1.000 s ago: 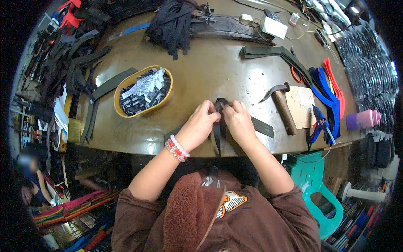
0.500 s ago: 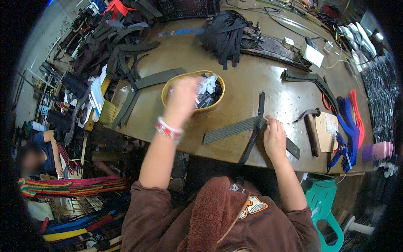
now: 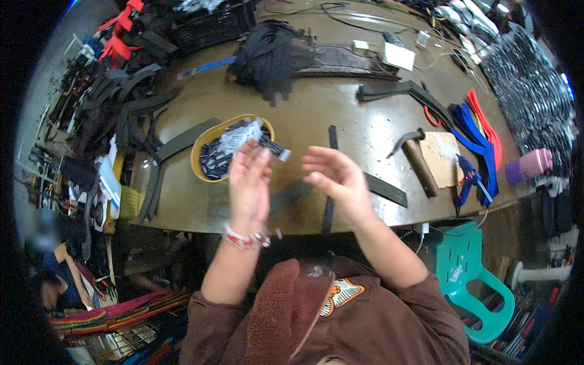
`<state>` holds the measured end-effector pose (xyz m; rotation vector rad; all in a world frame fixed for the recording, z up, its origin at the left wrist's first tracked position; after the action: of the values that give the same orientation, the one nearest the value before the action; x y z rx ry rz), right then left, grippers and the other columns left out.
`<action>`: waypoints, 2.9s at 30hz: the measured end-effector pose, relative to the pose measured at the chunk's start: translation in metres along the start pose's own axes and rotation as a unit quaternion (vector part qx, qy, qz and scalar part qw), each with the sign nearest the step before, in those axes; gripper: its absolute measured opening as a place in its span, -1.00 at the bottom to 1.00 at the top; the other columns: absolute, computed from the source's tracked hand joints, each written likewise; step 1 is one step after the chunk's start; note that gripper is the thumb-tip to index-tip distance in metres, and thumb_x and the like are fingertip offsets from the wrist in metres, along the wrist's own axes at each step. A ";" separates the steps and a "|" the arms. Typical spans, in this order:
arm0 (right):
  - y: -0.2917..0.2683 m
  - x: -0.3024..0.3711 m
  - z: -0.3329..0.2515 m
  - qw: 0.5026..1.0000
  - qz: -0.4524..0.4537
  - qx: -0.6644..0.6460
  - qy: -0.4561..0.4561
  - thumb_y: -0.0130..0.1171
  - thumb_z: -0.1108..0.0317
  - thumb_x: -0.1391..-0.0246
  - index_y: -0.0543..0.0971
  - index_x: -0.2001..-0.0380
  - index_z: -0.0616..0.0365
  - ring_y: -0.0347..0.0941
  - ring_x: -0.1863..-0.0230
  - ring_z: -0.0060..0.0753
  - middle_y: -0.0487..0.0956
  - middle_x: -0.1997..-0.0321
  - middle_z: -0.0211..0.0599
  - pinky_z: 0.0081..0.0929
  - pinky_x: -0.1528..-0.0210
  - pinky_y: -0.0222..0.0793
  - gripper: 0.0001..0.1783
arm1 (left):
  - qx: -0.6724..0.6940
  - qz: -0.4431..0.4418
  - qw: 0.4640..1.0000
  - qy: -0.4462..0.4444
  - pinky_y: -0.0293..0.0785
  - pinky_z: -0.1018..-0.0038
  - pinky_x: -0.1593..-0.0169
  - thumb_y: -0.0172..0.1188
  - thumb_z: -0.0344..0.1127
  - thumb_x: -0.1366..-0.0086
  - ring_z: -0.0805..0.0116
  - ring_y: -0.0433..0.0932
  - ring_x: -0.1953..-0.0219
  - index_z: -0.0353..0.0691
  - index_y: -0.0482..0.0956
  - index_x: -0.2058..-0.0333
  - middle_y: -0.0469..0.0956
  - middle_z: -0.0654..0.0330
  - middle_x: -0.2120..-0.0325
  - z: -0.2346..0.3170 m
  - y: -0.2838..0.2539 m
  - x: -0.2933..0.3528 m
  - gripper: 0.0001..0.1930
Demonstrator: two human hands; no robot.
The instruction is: The person repeatedly applies hot glue to black fabric straps and attaches small rectangular tags to them. They handle the straps and tags one at a time, pressing each tag into place after applying glue, and set the finished pieces aside on the table.
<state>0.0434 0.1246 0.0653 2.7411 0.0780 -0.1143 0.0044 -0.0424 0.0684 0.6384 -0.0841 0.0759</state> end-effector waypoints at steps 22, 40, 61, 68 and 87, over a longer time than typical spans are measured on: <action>-0.048 0.061 -0.033 0.998 0.067 0.015 -0.015 0.18 0.44 -0.10 0.54 0.21 0.33 0.46 0.22 -0.62 0.57 0.26 -0.32 -0.66 0.18 0.37 -0.79 | -0.167 -0.200 0.965 0.037 0.36 0.72 0.34 0.22 -0.52 -0.20 0.66 0.46 0.41 -0.36 0.57 0.22 0.56 0.30 0.42 -0.047 0.065 0.061 -0.84; -0.229 0.137 -0.063 0.671 0.635 0.332 -0.189 0.37 0.32 0.06 0.34 0.24 0.20 0.26 0.23 -0.45 0.34 0.28 -0.35 -0.46 0.09 0.24 -0.56 | -0.204 -0.112 0.973 0.010 0.49 0.65 0.36 0.20 -0.43 -0.24 0.58 0.52 0.45 -0.34 0.57 0.28 0.59 0.22 0.42 -0.042 0.025 0.029 -0.89; -0.094 0.019 -0.054 0.695 -0.013 0.718 -0.037 0.40 0.01 0.21 0.60 0.46 0.08 0.44 0.47 -0.09 0.43 0.53 -0.16 -0.25 0.40 0.38 -0.62 | 0.110 -0.094 0.973 -0.178 0.57 0.33 0.04 0.15 -0.39 -0.28 0.58 0.50 0.40 -0.29 0.53 0.28 0.51 0.31 0.45 -0.111 0.000 -0.008 -0.90; -0.098 -0.001 -0.052 0.715 0.014 0.698 0.037 0.47 0.06 0.29 0.59 0.49 0.22 0.40 0.45 -0.24 0.39 0.47 -0.23 -0.38 0.40 0.30 -0.55 | 0.093 -0.101 0.974 -0.180 0.55 0.30 0.00 0.14 -0.40 -0.29 0.57 0.51 0.38 -0.31 0.53 0.27 0.52 0.28 0.43 -0.109 0.002 -0.008 -0.89; -0.261 0.164 -0.072 0.492 0.575 0.653 -0.038 0.35 0.07 0.08 0.39 -0.05 0.26 0.31 -0.07 -0.09 0.42 0.01 -0.05 -0.20 -0.11 0.18 -0.30 | -0.144 -0.272 0.946 -0.097 0.61 0.47 0.31 0.13 -0.45 -0.28 0.47 0.54 0.42 -0.36 0.53 0.29 0.55 0.19 0.38 -0.121 0.068 0.052 -0.90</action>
<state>0.1928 0.3988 0.0165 3.0891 -2.8836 0.1851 0.0566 0.0865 0.0167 0.3561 -0.1048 -0.5270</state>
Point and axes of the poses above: each hand's wrist, its own x-axis away from the middle knuckle, its own y-axis out of the palm, z = x × y, the point moved 4 cm from there along -x, towards the middle knuckle
